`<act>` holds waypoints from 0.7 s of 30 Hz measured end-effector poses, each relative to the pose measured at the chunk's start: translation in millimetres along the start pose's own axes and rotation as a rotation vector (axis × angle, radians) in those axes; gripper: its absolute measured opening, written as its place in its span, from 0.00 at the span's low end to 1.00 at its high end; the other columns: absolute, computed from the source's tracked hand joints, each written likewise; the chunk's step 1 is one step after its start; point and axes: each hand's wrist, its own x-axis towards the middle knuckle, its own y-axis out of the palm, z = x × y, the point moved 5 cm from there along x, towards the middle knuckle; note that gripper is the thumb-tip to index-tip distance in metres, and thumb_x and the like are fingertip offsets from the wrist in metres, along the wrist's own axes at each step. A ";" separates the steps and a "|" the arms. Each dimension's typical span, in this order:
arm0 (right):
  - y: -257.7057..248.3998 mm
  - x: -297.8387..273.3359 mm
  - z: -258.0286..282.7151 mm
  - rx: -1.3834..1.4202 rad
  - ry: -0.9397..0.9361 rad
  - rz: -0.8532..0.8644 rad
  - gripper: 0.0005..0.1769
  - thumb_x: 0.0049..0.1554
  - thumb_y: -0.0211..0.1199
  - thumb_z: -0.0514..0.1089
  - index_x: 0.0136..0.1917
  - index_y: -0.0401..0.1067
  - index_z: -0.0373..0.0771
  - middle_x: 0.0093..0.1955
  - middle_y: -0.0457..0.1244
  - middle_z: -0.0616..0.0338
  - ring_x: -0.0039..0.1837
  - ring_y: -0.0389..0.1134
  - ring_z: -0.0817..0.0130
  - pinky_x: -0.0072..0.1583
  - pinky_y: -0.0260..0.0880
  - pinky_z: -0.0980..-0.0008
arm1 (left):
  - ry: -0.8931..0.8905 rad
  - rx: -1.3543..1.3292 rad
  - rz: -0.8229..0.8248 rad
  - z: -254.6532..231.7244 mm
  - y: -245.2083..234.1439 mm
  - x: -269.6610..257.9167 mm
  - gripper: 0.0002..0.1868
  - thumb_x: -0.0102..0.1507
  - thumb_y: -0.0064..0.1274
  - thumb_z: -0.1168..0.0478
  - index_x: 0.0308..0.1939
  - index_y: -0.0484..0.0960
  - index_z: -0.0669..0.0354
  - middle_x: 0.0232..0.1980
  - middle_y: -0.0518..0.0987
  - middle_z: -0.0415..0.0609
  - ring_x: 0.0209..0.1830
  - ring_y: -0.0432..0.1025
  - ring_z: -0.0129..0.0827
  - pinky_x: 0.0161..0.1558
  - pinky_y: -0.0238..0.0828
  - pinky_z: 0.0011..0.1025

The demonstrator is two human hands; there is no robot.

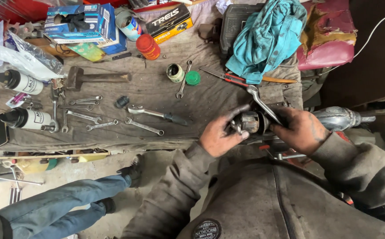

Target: The person uses a wrench to tighten a nut on a mechanical part clamped in a vise. They then use a second wrench to hold the part steady while continuing to tighten the nut with the first wrench.

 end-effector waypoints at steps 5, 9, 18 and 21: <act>3.5 0.1 -12.6 -0.013 -0.003 -0.023 0.27 0.50 0.67 0.49 0.61 0.73 0.36 0.47 0.71 0.45 0.47 0.75 0.55 0.49 0.74 0.58 | -0.035 0.038 -0.141 -15.9 -13.2 -19.3 0.25 0.66 0.50 0.67 0.68 0.74 0.60 0.60 0.78 0.42 0.48 0.74 0.23 0.52 0.75 0.28; 5.4 -0.8 -12.0 -0.013 0.015 -0.009 0.26 0.51 0.67 0.48 0.61 0.73 0.36 0.45 0.71 0.47 0.44 0.75 0.56 0.48 0.74 0.59 | 0.093 0.426 -0.291 -25.0 -20.4 -25.0 0.17 0.65 0.55 0.68 0.59 0.83 0.62 0.46 0.82 0.49 0.44 0.78 0.33 0.49 0.75 0.31; 1.0 -2.6 -3.3 0.030 0.013 -0.034 0.21 0.51 0.66 0.45 0.58 0.75 0.38 0.43 0.72 0.49 0.43 0.76 0.59 0.47 0.73 0.61 | -0.002 0.494 -0.413 -16.7 -21.3 -23.2 0.06 0.63 0.58 0.64 0.41 0.83 0.64 0.33 0.78 0.53 0.32 0.73 0.36 0.38 0.71 0.33; 1.0 -4.3 -2.2 0.031 0.020 -0.046 0.22 0.52 0.67 0.45 0.59 0.75 0.39 0.43 0.72 0.49 0.43 0.76 0.59 0.47 0.73 0.61 | -0.149 0.438 -0.424 1.7 -21.9 -23.2 0.07 0.64 0.57 0.63 0.40 0.81 0.65 0.28 0.78 0.53 0.26 0.69 0.32 0.31 0.67 0.31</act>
